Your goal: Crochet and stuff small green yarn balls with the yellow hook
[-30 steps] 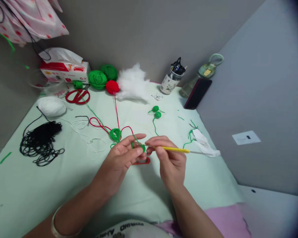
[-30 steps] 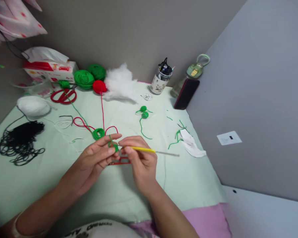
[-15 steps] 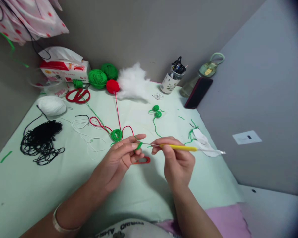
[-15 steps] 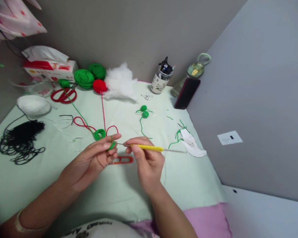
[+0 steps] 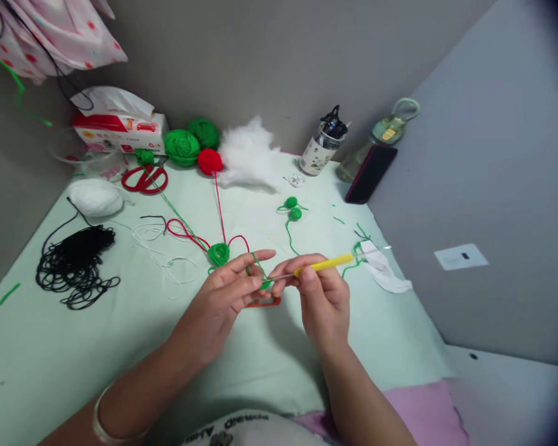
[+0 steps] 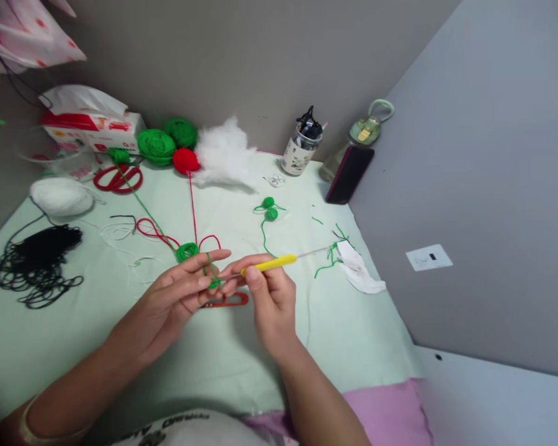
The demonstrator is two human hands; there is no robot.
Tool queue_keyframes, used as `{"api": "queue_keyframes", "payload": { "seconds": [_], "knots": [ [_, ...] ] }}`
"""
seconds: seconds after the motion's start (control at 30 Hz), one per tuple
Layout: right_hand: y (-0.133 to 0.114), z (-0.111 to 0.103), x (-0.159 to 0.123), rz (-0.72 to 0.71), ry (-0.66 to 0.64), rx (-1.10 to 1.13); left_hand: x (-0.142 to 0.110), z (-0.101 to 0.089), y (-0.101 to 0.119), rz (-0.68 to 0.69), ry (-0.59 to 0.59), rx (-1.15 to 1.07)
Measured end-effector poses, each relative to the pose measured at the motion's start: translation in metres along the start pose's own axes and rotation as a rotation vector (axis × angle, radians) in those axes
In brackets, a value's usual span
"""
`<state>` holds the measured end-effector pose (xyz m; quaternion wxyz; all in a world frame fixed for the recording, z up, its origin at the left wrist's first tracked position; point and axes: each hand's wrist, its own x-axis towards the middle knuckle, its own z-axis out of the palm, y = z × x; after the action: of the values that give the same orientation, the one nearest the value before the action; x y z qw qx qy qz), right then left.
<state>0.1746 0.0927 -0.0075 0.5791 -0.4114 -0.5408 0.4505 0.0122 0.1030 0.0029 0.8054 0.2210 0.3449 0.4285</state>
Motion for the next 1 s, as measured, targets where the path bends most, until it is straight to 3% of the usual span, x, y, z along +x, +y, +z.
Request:
{"api": "queue_keyframes", "payload": {
  "seconds": [0.13, 0.2, 0.27, 0.4, 0.5, 0.67, 0.83, 0.9, 1.0],
  "knots": [
    [-0.001, 0.000, -0.009, -0.393, -0.114, -0.528, -0.001, 0.001, 0.000, 0.040, 0.104, 0.032],
    [-0.001, 0.000, -0.012, -0.523, -0.162, -0.738, 0.000, 0.001, -0.001, 0.007, 0.081, -0.023],
    [-0.002, 0.000, -0.012, -0.509, -0.114, -0.731, 0.001, 0.000, -0.002, -0.056, 0.035, -0.095],
    [-0.001, 0.000, -0.004, -0.220, 0.054, -0.214, 0.003, -0.002, -0.002, -0.086, 0.030, -0.136],
    [0.002, 0.003, 0.001, -0.075, 0.038, -0.025, 0.003, 0.000, -0.002, -0.032, 0.016, -0.089],
    [0.004, 0.008, -0.003, -0.263, 0.003, -0.271, 0.000, 0.007, -0.004, 0.022, 0.062, 0.028],
    [0.002, 0.003, -0.008, -0.489, -0.067, -0.670, 0.001, 0.003, -0.007, -0.025, 0.034, -0.096],
    [0.001, 0.001, -0.006, -0.471, -0.022, -0.607, 0.003, 0.000, -0.006, -0.056, 0.019, -0.140],
    [0.000, -0.002, -0.001, -0.240, 0.091, -0.241, 0.006, -0.003, -0.002, -0.036, 0.048, -0.134]
  ]
}}
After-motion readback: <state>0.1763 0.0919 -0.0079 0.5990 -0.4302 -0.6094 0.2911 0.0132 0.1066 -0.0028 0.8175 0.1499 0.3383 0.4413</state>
